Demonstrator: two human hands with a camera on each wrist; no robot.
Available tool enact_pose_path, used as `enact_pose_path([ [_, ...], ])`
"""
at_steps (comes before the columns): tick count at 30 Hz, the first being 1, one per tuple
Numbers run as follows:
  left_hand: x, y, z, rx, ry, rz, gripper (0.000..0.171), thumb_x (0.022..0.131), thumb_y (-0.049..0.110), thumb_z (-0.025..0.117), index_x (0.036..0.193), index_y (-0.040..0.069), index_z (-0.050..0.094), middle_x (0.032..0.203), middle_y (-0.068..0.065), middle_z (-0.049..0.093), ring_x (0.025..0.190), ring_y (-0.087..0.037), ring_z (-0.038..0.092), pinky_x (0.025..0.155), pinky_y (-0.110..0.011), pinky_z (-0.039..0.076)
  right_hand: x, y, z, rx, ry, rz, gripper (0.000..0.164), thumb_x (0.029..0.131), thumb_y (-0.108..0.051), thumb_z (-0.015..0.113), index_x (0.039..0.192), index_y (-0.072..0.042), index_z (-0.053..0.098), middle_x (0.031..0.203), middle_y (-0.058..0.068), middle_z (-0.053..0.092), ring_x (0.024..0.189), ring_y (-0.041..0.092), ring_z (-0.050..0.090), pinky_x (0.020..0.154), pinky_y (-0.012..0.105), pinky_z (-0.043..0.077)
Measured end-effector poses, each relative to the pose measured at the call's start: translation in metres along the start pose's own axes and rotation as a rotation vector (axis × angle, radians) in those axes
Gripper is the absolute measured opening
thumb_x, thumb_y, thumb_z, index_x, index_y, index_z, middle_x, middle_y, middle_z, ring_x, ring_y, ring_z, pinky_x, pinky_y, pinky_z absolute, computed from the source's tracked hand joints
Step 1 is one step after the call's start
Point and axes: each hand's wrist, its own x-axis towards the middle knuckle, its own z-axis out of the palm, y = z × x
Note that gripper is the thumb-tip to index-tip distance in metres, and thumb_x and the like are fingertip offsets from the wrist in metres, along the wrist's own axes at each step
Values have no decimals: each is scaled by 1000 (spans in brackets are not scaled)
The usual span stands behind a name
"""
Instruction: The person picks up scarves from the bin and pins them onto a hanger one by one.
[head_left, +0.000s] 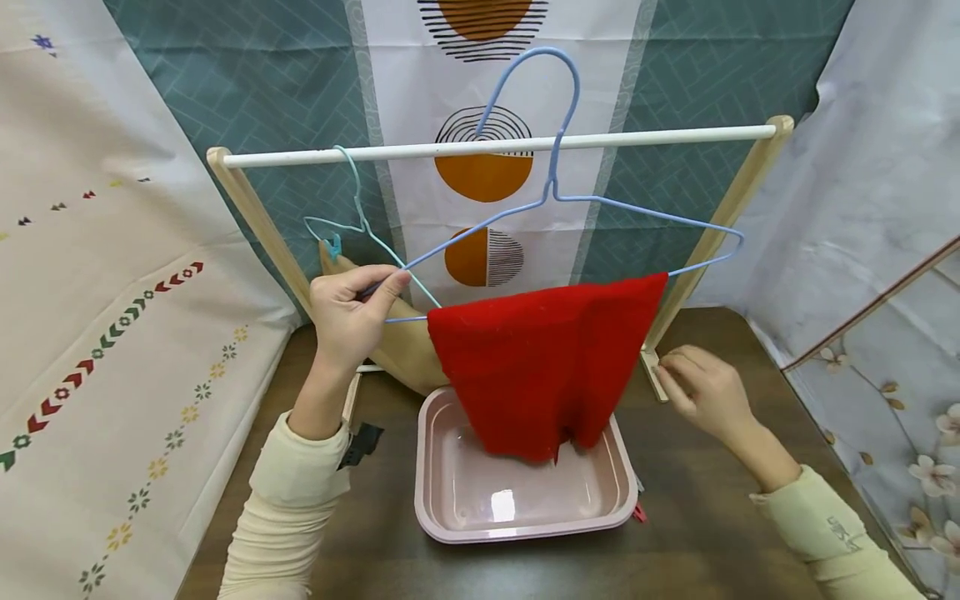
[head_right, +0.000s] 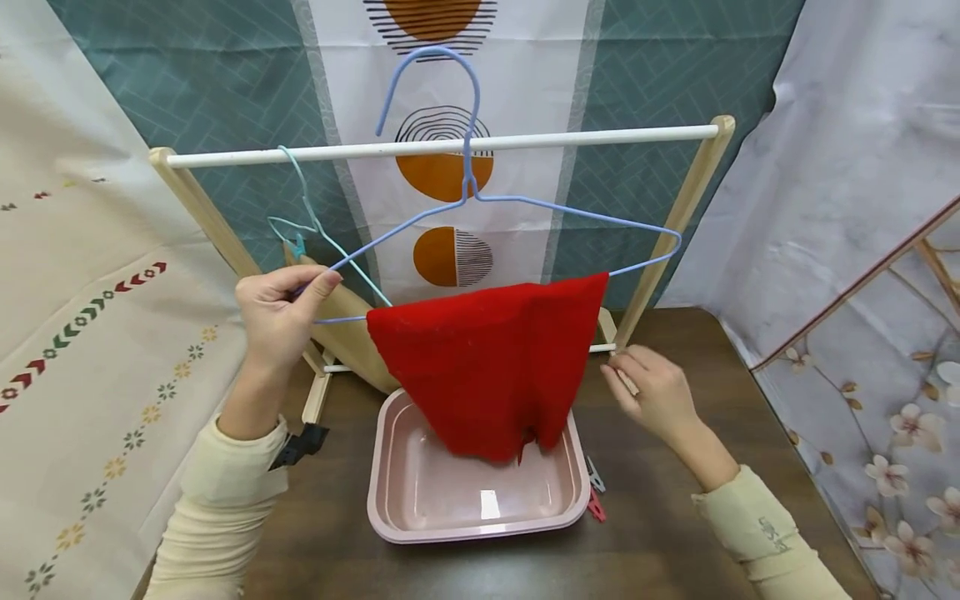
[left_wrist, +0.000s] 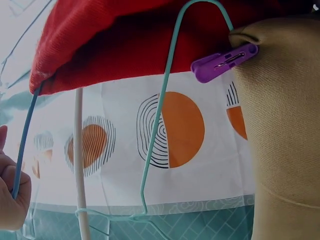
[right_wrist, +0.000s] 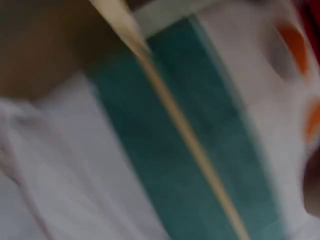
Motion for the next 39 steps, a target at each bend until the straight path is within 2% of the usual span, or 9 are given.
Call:
enact_pose_path([
  [2, 0, 0, -2, 1, 13, -3, 6, 69, -16, 68, 67, -11, 65, 51, 9, 46, 44, -4, 30, 42, -16, 24, -43, 7, 9, 27, -333, 174, 18, 81, -22, 66, 81, -4, 63, 68, 1, 57, 55, 10, 51, 49, 25, 41],
  [5, -1, 0, -3, -1, 10, 2, 6, 69, -17, 67, 66, -13, 65, 52, 11, 48, 44, -4, 31, 42, -15, 25, -97, 3, 27, 63, -727, 373, 39, 69, -25, 76, 97, -1, 61, 76, 3, 60, 63, 12, 55, 52, 28, 45],
  [7, -1, -1, -3, 0, 0, 7, 6, 69, -17, 67, 66, -13, 64, 53, 12, 48, 44, -4, 31, 42, -15, 26, -123, -4, 39, 67, -863, 436, 47, 68, -30, 76, 100, 0, 60, 82, 7, 61, 68, 21, 59, 53, 35, 47],
  [9, -1, -2, -2, -1, -12, 12, 5, 69, -17, 67, 66, -13, 64, 53, 11, 47, 44, -4, 31, 42, -15, 26, -140, -13, 49, 43, -901, 483, 46, 68, -30, 75, 100, 0, 61, 89, 12, 61, 74, 31, 61, 55, 43, 49],
  [16, -3, -3, -3, 1, -40, 45, 22, 77, 8, 72, 68, -11, 65, 54, 8, 51, 45, -4, 33, 42, -15, 28, -150, -23, 62, 12, -803, 526, 11, 70, -8, 69, 80, -7, 64, 76, 6, 59, 71, 30, 62, 55, 41, 50],
  [21, -4, -5, -3, 2, -59, 65, 6, 70, -11, 70, 67, -10, 65, 51, 2, 48, 44, -5, 32, 42, -15, 27, -153, -14, 64, 28, -697, 528, 9, 67, -6, 69, 69, -11, 62, 62, -3, 54, 56, 11, 52, 48, 29, 43],
  [26, -5, -4, 0, 19, -81, 83, 9, 66, -18, 67, 66, -10, 65, 50, -3, 49, 43, -5, 31, 41, -16, 26, -146, 1, 48, 46, -434, 396, 21, 62, -2, 73, 59, -15, 57, 53, -13, 45, 48, -5, 36, 42, 18, 33],
  [34, -7, -6, 2, 15, -99, 90, 8, 67, -18, 67, 68, -10, 65, 51, -6, 50, 43, -6, 31, 40, -17, 24, -78, -1, -21, 203, -75, 425, 36, 52, 18, 73, 84, 4, 66, 64, -2, 62, 57, -8, 54, 52, 10, 44],
  [39, -7, -4, 3, 32, -101, 103, 7, 67, -17, 68, 68, -10, 66, 53, -11, 55, 42, -7, 31, 40, -17, 23, -4, -38, -45, 617, 27, 298, 27, 69, 16, 68, 94, 21, 58, 86, 8, 66, 78, 5, 62, 70, 13, 48],
])
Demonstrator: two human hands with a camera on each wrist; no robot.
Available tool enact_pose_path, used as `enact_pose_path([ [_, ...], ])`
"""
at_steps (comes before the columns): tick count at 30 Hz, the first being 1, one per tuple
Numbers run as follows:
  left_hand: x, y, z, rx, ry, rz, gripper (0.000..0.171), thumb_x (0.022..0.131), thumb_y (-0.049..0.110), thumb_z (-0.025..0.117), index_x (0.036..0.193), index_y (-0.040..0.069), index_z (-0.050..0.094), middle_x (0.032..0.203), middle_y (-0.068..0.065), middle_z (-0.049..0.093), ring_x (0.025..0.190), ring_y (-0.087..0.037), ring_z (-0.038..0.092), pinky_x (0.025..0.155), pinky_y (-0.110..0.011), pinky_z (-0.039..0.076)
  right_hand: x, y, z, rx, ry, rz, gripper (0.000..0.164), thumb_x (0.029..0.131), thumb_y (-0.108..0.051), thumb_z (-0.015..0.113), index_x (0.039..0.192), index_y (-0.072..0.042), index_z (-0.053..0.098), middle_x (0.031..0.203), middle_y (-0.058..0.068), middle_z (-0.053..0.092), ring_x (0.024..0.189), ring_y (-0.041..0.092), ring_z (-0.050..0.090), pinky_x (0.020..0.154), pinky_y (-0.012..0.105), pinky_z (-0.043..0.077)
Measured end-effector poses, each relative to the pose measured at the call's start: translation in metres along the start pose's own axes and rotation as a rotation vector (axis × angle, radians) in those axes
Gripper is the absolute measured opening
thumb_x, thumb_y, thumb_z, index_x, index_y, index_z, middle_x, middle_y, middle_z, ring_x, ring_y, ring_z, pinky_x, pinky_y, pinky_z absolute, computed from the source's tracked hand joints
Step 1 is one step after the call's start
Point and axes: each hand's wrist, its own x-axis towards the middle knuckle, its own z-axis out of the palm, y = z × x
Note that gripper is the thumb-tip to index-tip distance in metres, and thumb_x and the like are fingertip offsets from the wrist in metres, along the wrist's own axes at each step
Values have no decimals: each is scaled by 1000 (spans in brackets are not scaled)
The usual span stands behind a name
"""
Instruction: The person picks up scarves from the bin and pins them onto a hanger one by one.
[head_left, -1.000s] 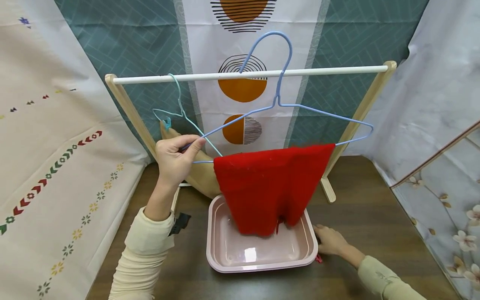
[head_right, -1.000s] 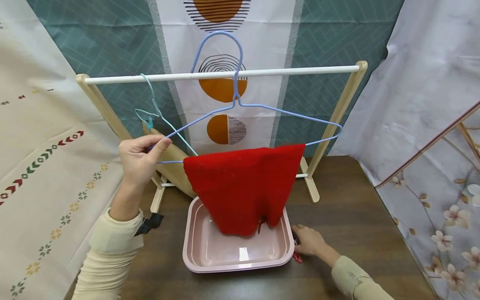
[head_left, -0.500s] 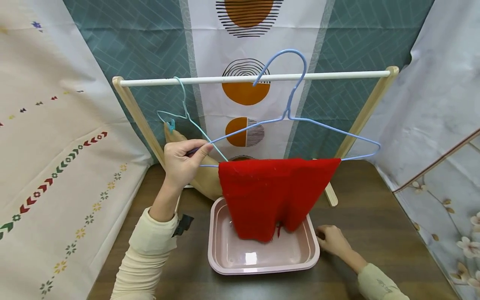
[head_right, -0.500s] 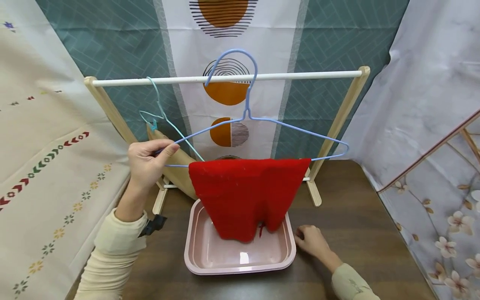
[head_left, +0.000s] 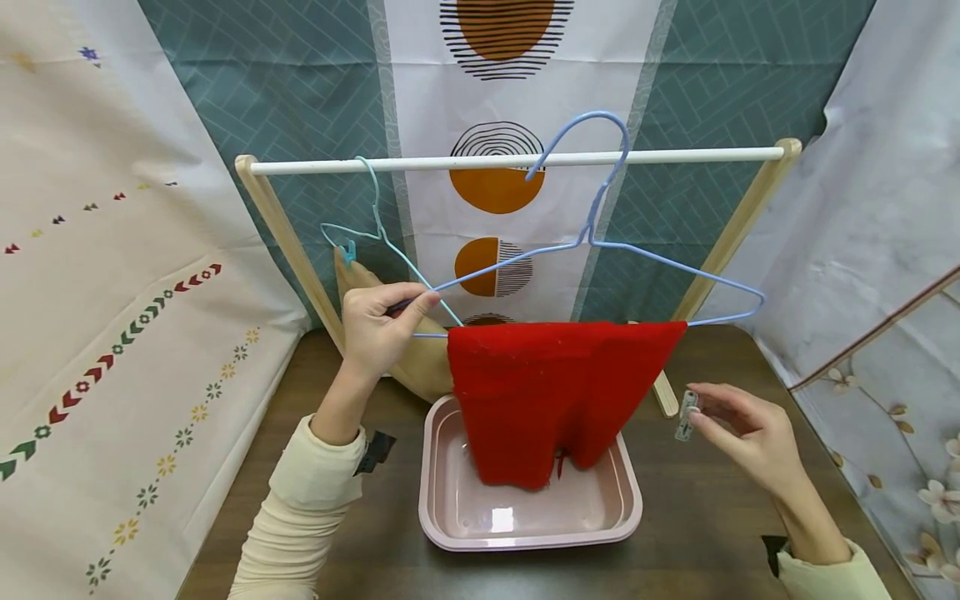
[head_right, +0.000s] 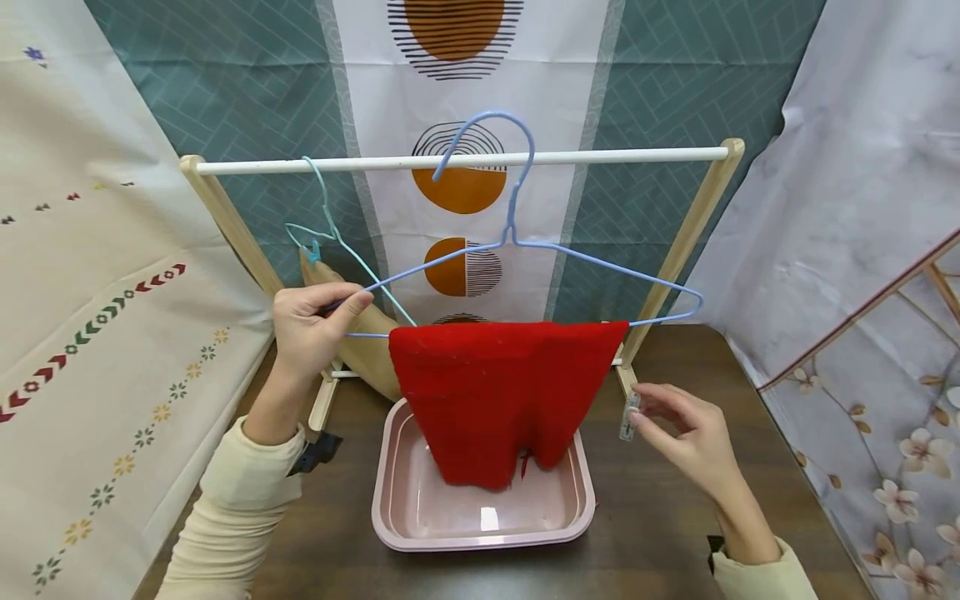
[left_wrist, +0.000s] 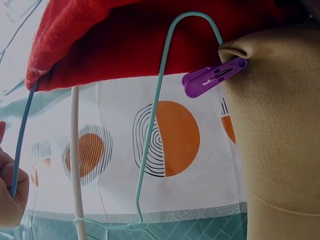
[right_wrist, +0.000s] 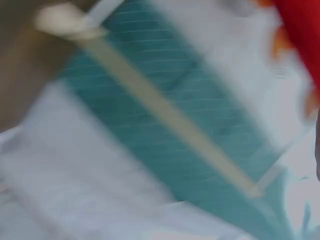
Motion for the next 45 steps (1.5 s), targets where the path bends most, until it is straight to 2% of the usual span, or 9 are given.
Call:
enact_pose_path([
  [4, 0, 1, 3, 17, -3, 5, 6, 68, -14, 69, 68, -9, 66, 52, -8, 53, 42, -6, 30, 39, -17, 22, 43, -36, 28, 221, -88, -128, 31, 81, 0, 65, 98, 23, 54, 99, 12, 64, 89, 13, 62, 77, 17, 47],
  [7, -1, 1, 4, 26, -5, 9, 5, 68, -13, 69, 68, -8, 67, 51, -6, 51, 42, -7, 30, 40, -17, 23, 71, -49, 51, 233, -142, -211, 34, 85, -6, 62, 102, 22, 52, 100, 14, 61, 89, 15, 61, 78, 18, 48],
  [11, -1, 2, 6, 28, -11, 17, 5, 68, -13, 70, 69, -8, 67, 52, -7, 53, 42, -8, 32, 40, -17, 25, 104, -59, 85, 180, -185, -252, 34, 89, -13, 58, 102, 18, 51, 96, 16, 58, 85, 15, 59, 78, 22, 49],
  [15, -2, 3, 8, 28, -14, 14, 5, 68, -12, 70, 68, -8, 68, 52, -7, 55, 41, -7, 32, 40, -17, 25, 127, -59, 115, 160, -148, -220, 21, 87, -7, 59, 95, 13, 55, 87, 17, 59, 80, 16, 59, 75, 24, 50],
  [20, -3, 4, 8, 15, -15, 5, 5, 68, -12, 70, 68, -8, 67, 54, -10, 58, 41, -6, 34, 40, -17, 27, 140, -55, 144, 54, -75, -227, 13, 74, 14, 65, 84, 6, 60, 78, 13, 62, 72, 18, 57, 66, 23, 48],
  [26, -4, 7, 8, -10, -12, -2, 6, 68, -13, 69, 67, -8, 67, 54, -10, 58, 42, -6, 35, 40, -17, 28, 145, -46, 167, -75, -82, -232, 15, 72, 11, 68, 83, 2, 61, 77, 9, 62, 72, 17, 57, 64, 27, 49],
  [35, -5, 6, 10, -11, -8, -16, 7, 67, -15, 69, 67, -8, 67, 53, -10, 56, 42, -7, 36, 41, -16, 30, 138, -37, 165, -154, -136, -171, 25, 75, 4, 70, 98, 4, 62, 89, 11, 63, 78, 18, 57, 69, 28, 50],
  [40, -5, 3, 12, 18, -7, -35, 5, 68, -12, 70, 67, -8, 68, 51, -8, 54, 41, -7, 33, 40, -17, 28, 122, -42, 139, -200, -124, -192, 46, 78, -10, 71, 118, 4, 55, 111, 15, 59, 95, 24, 56, 81, 30, 47],
  [45, -5, 1, 10, 9, 23, -30, 7, 67, -16, 69, 66, -9, 66, 51, -9, 53, 42, -5, 34, 41, -15, 28, 93, -32, 100, -228, -6, -264, 41, 87, -33, 60, 101, 5, 64, 97, 15, 63, 78, 22, 57, 74, 18, 45],
])
